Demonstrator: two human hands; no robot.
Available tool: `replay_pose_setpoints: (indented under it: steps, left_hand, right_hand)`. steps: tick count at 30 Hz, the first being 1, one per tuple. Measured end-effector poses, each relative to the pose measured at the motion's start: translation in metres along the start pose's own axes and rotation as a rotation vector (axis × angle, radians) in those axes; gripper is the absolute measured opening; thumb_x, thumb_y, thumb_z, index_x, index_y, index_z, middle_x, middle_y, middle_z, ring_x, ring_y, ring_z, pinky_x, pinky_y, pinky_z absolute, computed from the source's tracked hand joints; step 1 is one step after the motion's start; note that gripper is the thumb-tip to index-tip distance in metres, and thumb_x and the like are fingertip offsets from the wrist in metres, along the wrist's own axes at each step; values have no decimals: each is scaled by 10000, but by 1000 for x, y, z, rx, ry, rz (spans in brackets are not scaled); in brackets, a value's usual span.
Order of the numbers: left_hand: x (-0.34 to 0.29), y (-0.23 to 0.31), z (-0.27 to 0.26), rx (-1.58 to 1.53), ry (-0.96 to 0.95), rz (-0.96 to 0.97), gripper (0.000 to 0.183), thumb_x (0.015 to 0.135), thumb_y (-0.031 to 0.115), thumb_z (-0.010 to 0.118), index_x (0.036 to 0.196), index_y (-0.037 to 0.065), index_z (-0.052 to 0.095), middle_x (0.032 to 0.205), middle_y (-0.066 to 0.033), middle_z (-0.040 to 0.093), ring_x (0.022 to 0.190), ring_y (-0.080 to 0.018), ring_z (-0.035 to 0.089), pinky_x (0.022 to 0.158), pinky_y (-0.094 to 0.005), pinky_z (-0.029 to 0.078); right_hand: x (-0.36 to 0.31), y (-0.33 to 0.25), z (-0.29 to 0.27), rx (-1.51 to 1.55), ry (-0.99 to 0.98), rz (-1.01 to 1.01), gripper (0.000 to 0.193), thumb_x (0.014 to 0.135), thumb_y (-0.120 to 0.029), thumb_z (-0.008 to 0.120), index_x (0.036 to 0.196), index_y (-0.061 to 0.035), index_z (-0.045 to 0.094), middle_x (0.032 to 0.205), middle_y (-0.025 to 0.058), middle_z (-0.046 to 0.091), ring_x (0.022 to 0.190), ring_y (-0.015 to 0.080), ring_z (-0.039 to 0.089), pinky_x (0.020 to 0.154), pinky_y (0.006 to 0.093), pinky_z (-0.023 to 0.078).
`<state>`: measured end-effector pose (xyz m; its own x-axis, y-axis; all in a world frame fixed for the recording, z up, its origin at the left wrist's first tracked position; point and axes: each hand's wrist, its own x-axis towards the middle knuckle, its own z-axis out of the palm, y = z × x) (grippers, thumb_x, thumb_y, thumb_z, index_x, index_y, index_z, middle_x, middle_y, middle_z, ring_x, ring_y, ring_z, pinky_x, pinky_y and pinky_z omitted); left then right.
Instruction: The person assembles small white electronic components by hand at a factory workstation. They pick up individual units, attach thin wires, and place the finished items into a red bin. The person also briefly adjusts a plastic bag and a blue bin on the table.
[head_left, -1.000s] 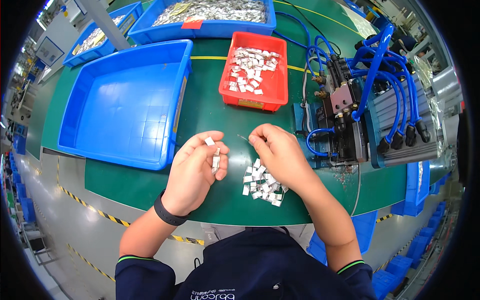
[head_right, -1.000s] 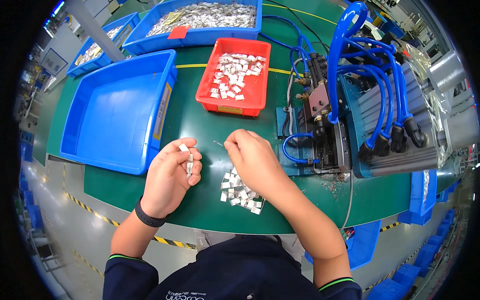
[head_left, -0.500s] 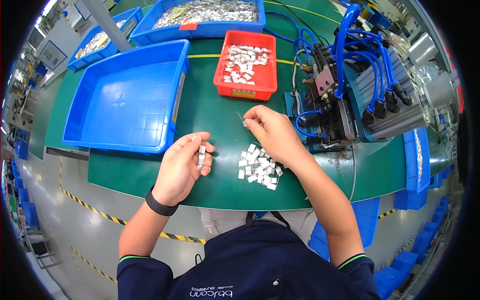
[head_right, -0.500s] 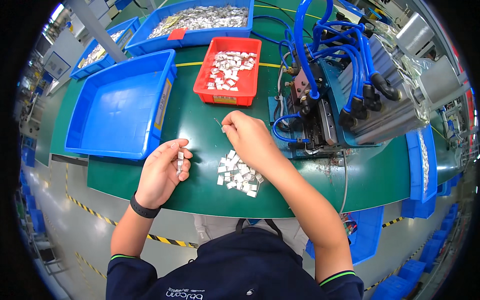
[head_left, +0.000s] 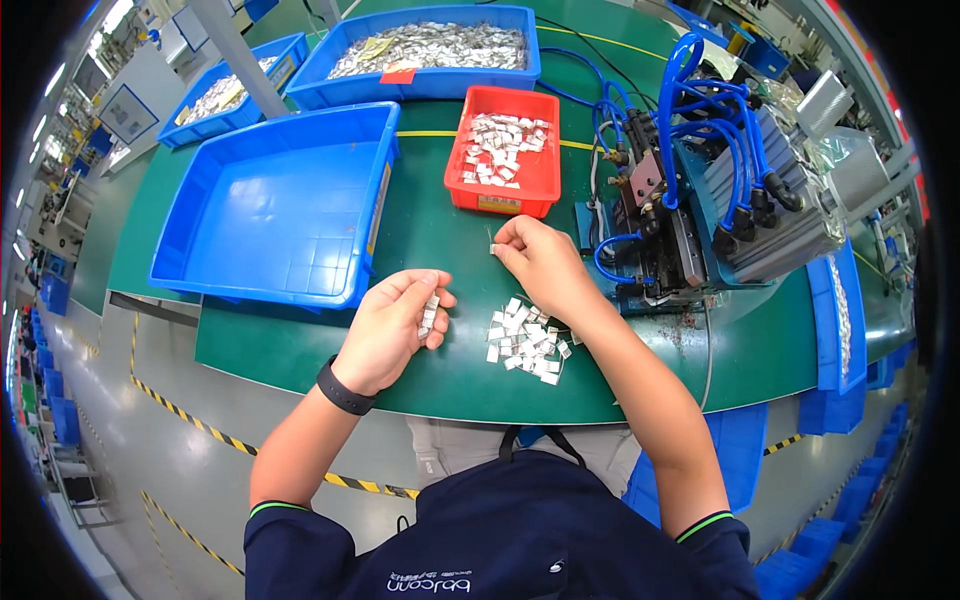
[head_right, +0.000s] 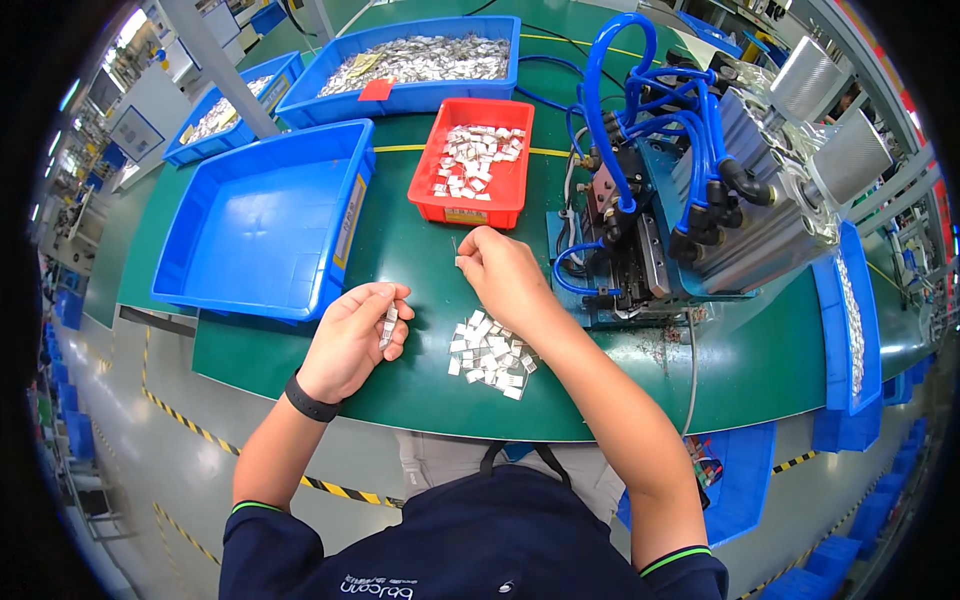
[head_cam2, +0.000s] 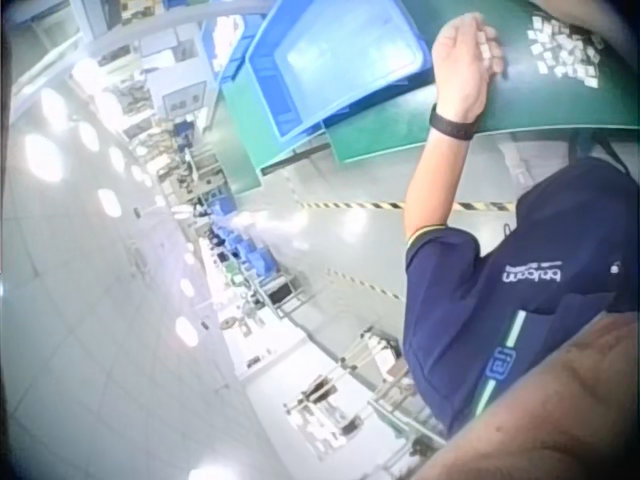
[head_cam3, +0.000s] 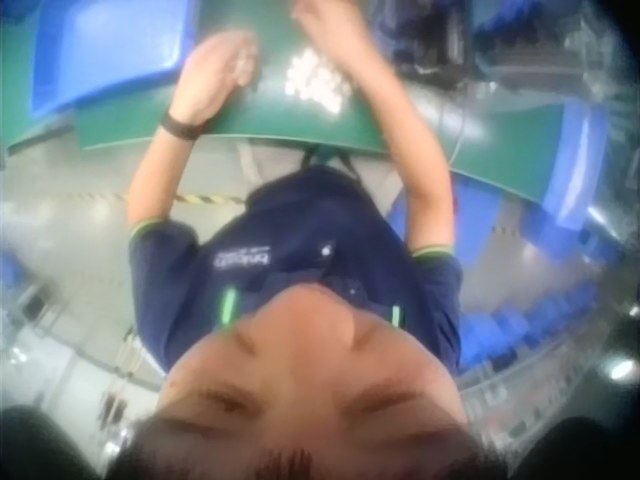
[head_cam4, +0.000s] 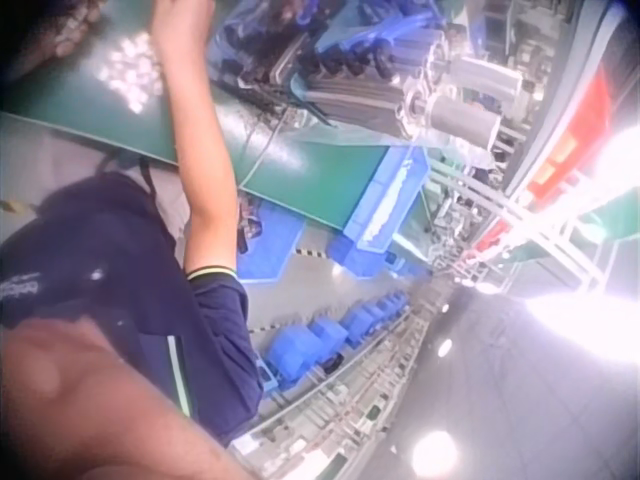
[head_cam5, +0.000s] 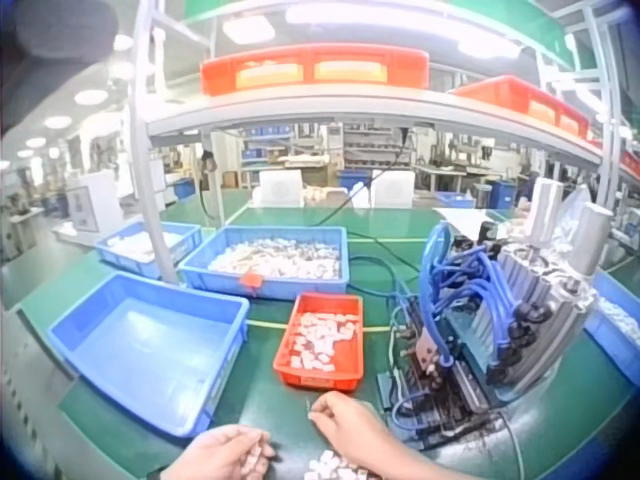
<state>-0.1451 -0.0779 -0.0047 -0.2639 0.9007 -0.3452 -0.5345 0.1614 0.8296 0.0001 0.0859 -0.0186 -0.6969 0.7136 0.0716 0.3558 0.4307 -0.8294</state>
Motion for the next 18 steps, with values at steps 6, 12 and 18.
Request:
replay_pose_setpoints:
  steps: [6,12,18]
  left_hand:
    - [-2,-1,-3,-15,50,-16,210,997,160,469,1112,-1,540,883,-92,616,663,-138,554,542,-263,438]
    - [0,-1,-5,-63,35,-18,212,992,122,443,1167,13,495,927,-118,619,677,-148,555,561,-266,442]
    - [6,-1,-2,-38,26,7,173,985,104,457,1138,27,476,962,-134,625,686,-147,555,570,-271,445]
  right_hand:
    - [-29,-9,-14,-256,27,-187,331,854,-128,664,1120,22,538,1001,173,608,851,276,630,747,366,502]
    - [-75,-27,-23,-399,-224,-476,501,850,-365,664,1179,-12,530,1209,208,534,1182,386,482,1005,486,381]
    - [-79,-12,-4,-432,-296,-592,472,849,-368,663,1178,-48,549,1302,207,497,1283,391,419,1093,514,312]
